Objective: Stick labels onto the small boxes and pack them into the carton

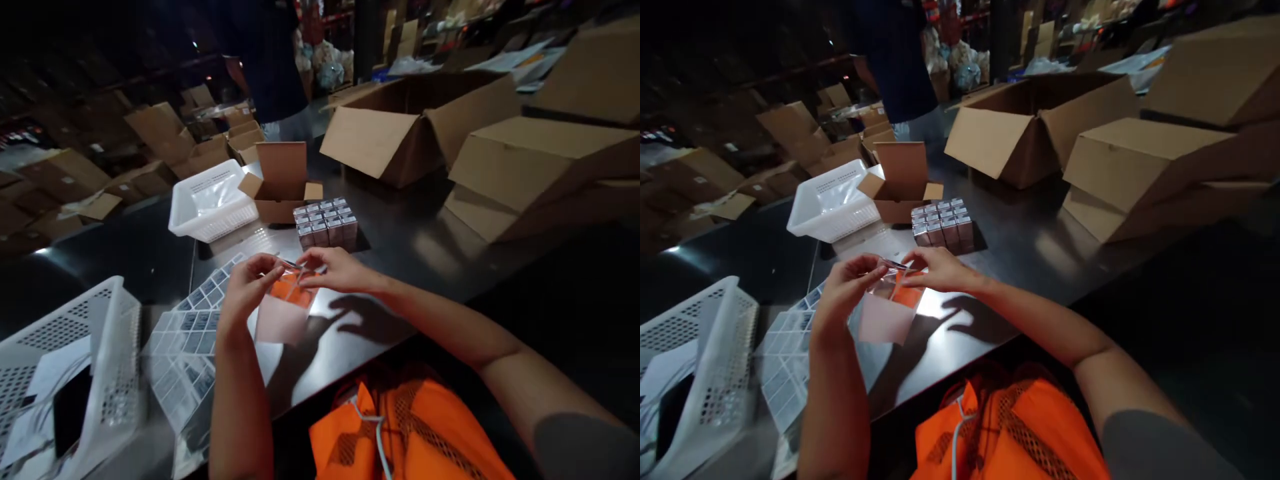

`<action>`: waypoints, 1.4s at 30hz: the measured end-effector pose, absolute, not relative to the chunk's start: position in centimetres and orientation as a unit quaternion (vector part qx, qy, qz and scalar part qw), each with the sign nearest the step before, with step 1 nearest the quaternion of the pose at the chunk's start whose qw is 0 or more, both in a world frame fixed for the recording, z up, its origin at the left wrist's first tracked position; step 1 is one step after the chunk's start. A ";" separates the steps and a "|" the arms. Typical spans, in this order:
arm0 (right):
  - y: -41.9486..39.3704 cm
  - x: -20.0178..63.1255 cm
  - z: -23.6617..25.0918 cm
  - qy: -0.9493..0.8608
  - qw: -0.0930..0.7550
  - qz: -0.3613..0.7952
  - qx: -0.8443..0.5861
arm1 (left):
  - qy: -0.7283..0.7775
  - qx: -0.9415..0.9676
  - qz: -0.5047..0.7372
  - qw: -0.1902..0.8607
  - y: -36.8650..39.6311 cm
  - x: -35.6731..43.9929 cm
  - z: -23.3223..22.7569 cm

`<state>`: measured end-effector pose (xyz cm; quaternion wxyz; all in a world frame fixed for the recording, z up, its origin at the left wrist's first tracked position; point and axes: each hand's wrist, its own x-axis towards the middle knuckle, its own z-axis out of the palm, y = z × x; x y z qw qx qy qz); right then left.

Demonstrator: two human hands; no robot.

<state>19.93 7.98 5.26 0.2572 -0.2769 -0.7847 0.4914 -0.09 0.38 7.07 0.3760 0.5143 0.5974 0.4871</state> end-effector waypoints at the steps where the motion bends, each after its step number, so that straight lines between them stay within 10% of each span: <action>1: 8.0 20.1 5.3 -0.796 0.284 0.458 -0.276 | 0.595 0.518 0.482 0.382 0.5 0.4 6.6; 17: 7.0 17.3 -0.5 -0.910 0.365 -0.035 -0.194 | 0.618 0.383 0.518 0.451 2.1 0.2 -0.4; 23: 10.7 19.8 2.2 -0.885 0.418 0.039 -0.200 | 0.664 0.331 0.526 0.415 1.8 -2.1 -1.6; 31: 17.6 17.5 1.3 -0.936 0.256 -0.058 -0.233 | 0.731 0.328 0.494 0.339 1.9 -1.2 -1.5; 42: 16.2 16.1 0.2 -0.877 0.467 0.026 -0.111 | 0.679 0.378 0.535 0.330 1.8 0.7 -0.4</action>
